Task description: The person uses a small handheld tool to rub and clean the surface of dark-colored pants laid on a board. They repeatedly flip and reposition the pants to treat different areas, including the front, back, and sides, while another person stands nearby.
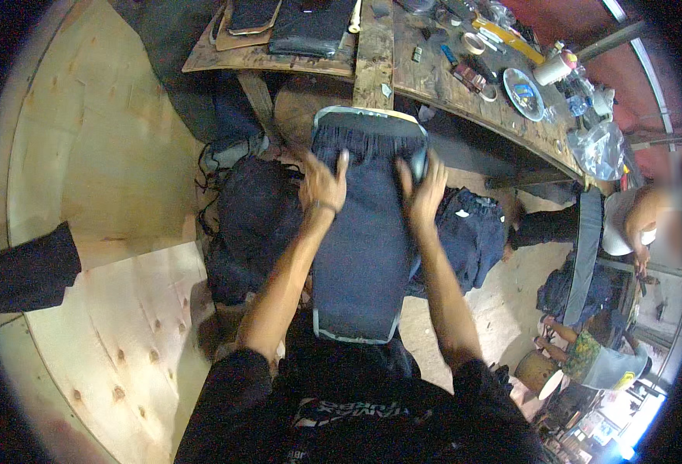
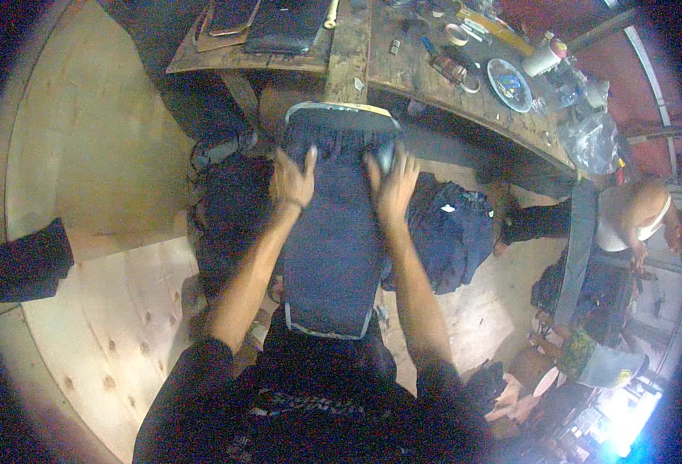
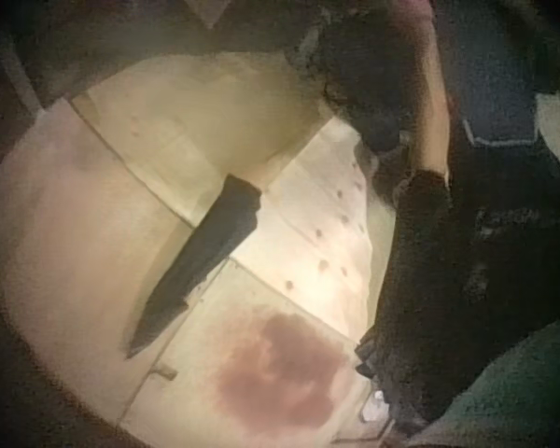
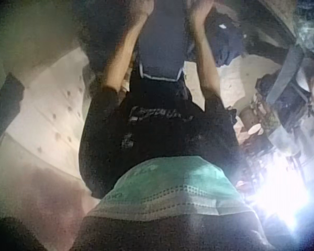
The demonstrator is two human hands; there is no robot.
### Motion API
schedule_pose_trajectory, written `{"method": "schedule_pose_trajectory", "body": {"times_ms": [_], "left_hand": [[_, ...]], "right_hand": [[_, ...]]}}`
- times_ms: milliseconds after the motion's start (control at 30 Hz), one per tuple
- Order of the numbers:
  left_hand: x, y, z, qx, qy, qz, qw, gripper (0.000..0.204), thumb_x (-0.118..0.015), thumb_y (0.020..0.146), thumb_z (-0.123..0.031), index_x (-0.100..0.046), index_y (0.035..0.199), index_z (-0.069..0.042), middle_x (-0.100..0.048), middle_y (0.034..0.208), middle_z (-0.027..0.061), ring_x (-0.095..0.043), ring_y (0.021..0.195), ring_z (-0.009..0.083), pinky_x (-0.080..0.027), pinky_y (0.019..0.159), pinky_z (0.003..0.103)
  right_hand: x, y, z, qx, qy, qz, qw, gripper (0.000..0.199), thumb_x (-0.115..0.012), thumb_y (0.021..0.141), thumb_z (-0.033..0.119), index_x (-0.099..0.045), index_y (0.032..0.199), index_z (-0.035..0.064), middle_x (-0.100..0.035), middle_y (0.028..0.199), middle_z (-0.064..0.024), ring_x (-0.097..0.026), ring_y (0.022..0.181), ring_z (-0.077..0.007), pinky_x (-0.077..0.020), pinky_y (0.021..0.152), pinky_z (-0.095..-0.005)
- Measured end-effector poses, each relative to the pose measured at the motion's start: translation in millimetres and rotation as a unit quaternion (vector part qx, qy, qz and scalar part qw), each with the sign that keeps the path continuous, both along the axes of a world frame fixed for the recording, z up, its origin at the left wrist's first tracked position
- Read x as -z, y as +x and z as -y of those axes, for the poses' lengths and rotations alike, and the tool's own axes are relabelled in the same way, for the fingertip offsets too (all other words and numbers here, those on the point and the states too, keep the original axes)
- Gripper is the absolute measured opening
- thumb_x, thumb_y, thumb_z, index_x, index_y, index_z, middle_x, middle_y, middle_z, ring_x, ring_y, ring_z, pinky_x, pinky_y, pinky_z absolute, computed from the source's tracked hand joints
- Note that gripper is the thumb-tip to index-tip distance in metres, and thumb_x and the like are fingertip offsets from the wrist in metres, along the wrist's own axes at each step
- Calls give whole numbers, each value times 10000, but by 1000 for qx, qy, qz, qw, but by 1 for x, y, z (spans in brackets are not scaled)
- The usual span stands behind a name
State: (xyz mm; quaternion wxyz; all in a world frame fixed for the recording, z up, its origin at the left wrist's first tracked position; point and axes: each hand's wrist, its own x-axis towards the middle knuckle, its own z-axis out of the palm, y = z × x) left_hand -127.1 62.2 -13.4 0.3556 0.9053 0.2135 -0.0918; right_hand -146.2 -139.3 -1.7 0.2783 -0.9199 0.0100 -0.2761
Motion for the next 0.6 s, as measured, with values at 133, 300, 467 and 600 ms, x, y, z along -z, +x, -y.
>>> {"method": "schedule_pose_trajectory", "body": {"times_ms": [133,300,467,600], "left_hand": [[-2,42,3,97,153,309,934,824,-547,1017,-575,-375,1531,46,-415,1553,342,-392,1471,450,-339,1191,608],[-38,31,7,341,123,162,918,760,-649,912,-671,-685,1201,31,-679,1190,309,-644,1157,454,-480,1067,536],[-60,79,11,570,45,-129,810,831,-673,894,-695,-735,906,134,-746,969,317,-756,887,401,-581,854,481],[-45,80,4,513,-76,-189,834,810,-645,939,-678,-690,804,119,-712,786,275,-679,729,306,-524,748,458]], "right_hand": [[18,73,9,25,-21,-11,999,634,-790,916,387,-577,1344,-31,-644,1160,-256,-592,1073,-433,-469,957,-500],[15,71,8,27,-6,-10,1000,647,-801,906,386,-576,1339,-39,-644,1147,-261,-593,1048,-443,-478,938,-501],[24,68,7,38,-3,10,999,650,-791,914,394,-574,1318,-66,-638,1099,-250,-588,1011,-433,-486,908,-493],[26,74,10,39,6,12,999,645,-793,908,401,-579,1309,-56,-639,1092,-230,-585,1014,-427,-485,908,-486]]}}
